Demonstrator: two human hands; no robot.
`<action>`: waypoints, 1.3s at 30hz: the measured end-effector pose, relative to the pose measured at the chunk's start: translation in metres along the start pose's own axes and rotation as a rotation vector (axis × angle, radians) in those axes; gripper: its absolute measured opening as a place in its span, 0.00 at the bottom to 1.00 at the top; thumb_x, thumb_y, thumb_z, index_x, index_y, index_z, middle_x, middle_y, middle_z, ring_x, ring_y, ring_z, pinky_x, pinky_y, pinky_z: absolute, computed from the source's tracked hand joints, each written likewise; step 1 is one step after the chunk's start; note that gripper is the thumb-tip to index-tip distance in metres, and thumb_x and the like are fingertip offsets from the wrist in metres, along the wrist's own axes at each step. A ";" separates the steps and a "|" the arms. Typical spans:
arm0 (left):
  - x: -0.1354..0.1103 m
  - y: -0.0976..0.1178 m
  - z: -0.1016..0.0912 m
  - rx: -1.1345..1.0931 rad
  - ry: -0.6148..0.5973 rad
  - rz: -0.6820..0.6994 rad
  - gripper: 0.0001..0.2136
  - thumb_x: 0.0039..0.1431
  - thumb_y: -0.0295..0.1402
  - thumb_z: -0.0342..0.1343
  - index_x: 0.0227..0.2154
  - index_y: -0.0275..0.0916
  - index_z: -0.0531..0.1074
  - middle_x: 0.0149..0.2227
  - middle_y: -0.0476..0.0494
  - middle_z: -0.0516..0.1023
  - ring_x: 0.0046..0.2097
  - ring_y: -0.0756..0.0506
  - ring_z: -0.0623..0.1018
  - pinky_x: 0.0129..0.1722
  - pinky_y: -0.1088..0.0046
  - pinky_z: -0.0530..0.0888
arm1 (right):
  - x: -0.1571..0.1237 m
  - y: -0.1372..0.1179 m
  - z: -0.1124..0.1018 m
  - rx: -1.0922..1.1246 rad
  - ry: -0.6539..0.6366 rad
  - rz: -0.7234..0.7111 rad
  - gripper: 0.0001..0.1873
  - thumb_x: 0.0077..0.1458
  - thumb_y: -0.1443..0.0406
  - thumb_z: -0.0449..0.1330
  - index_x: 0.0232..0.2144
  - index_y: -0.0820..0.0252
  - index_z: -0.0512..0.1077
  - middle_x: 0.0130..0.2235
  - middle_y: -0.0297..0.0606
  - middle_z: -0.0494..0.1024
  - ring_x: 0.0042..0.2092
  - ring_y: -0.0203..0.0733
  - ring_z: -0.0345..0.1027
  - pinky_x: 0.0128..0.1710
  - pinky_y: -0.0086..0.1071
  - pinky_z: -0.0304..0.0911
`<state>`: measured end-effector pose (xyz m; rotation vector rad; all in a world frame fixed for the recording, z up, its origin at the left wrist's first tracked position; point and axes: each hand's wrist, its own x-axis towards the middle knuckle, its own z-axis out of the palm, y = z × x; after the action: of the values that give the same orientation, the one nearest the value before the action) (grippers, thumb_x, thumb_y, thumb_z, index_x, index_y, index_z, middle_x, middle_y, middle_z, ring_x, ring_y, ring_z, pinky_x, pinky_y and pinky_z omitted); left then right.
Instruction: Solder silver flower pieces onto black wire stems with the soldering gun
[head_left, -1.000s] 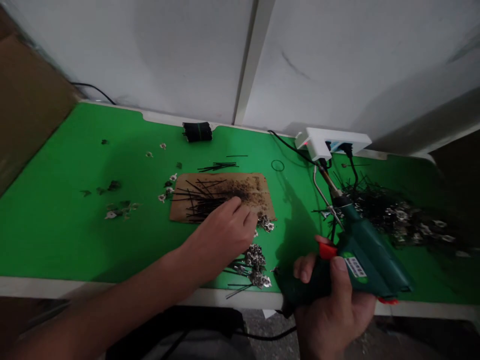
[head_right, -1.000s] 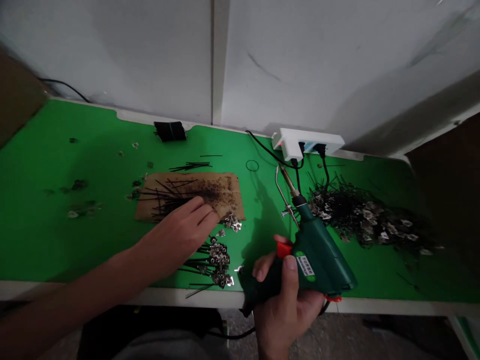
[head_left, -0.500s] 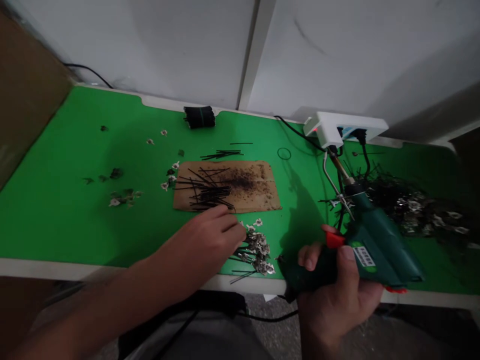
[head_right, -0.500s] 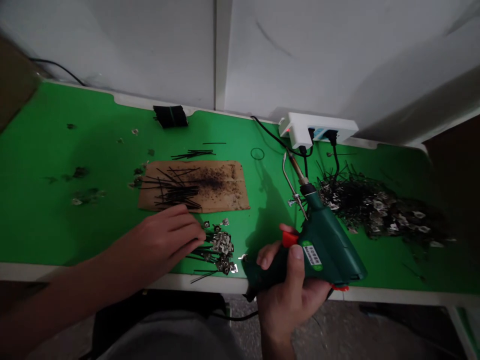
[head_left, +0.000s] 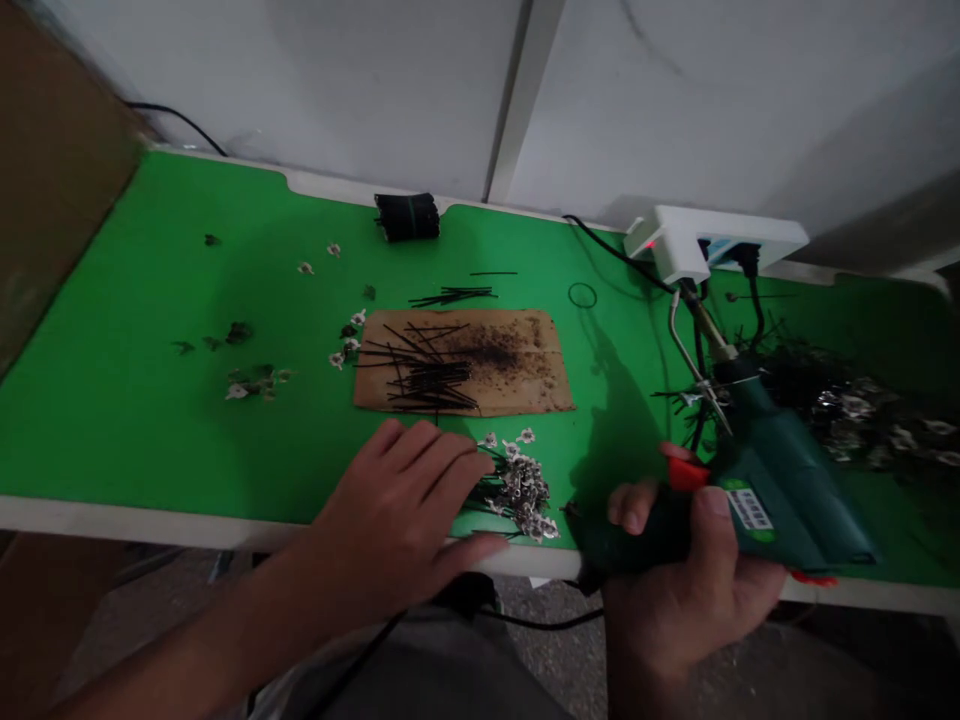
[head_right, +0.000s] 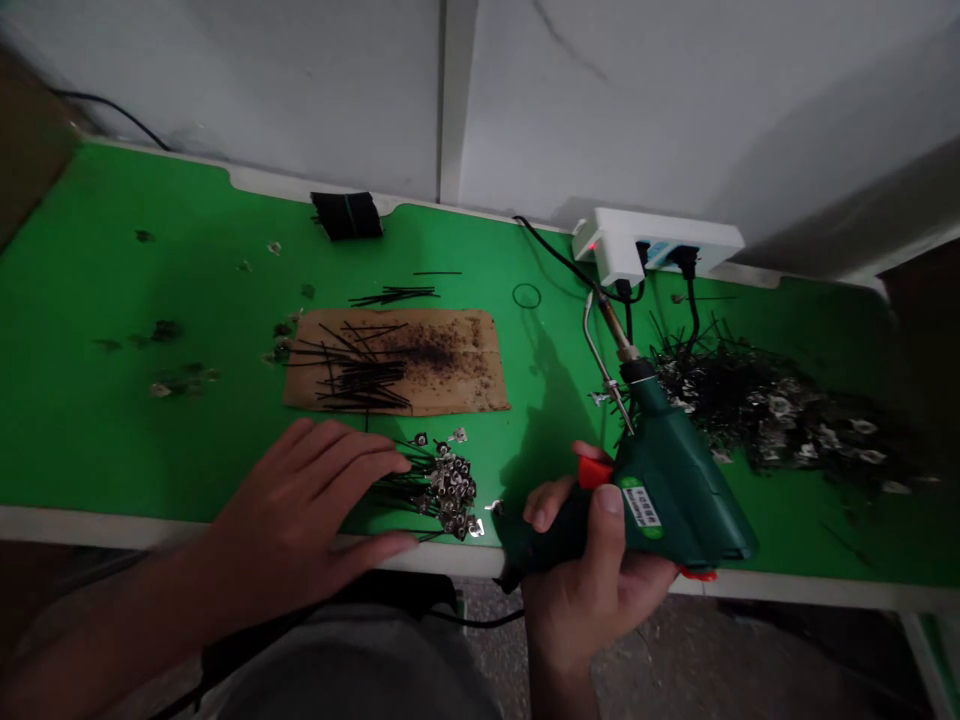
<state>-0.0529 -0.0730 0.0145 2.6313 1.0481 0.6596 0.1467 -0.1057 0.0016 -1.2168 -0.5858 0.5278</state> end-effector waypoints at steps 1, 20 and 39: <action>-0.003 0.004 0.002 0.049 0.010 -0.019 0.25 0.68 0.51 0.51 0.49 0.29 0.73 0.47 0.34 0.79 0.46 0.37 0.74 0.45 0.58 0.65 | 0.000 0.000 0.000 0.000 0.001 -0.004 0.01 0.60 0.67 0.61 0.35 0.57 0.73 0.35 0.34 0.80 0.19 0.33 0.61 0.18 0.32 0.59; -0.012 0.011 0.014 0.050 0.095 -0.078 0.09 0.68 0.36 0.56 0.43 0.36 0.75 0.43 0.43 0.82 0.45 0.41 0.77 0.48 0.59 0.61 | -0.002 -0.002 0.001 0.019 0.036 -0.013 0.03 0.59 0.68 0.61 0.37 0.58 0.71 0.26 0.29 0.75 0.19 0.33 0.61 0.19 0.31 0.59; 0.048 -0.028 0.012 0.091 -0.194 0.187 0.05 0.68 0.31 0.56 0.35 0.40 0.75 0.36 0.50 0.79 0.39 0.46 0.73 0.45 0.64 0.58 | -0.002 -0.003 -0.001 0.015 0.051 -0.041 0.03 0.59 0.67 0.61 0.33 0.61 0.72 0.28 0.34 0.77 0.19 0.33 0.62 0.20 0.31 0.60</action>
<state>-0.0323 -0.0201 0.0089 2.8277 0.8028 0.3887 0.1462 -0.1081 0.0040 -1.1982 -0.5612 0.4646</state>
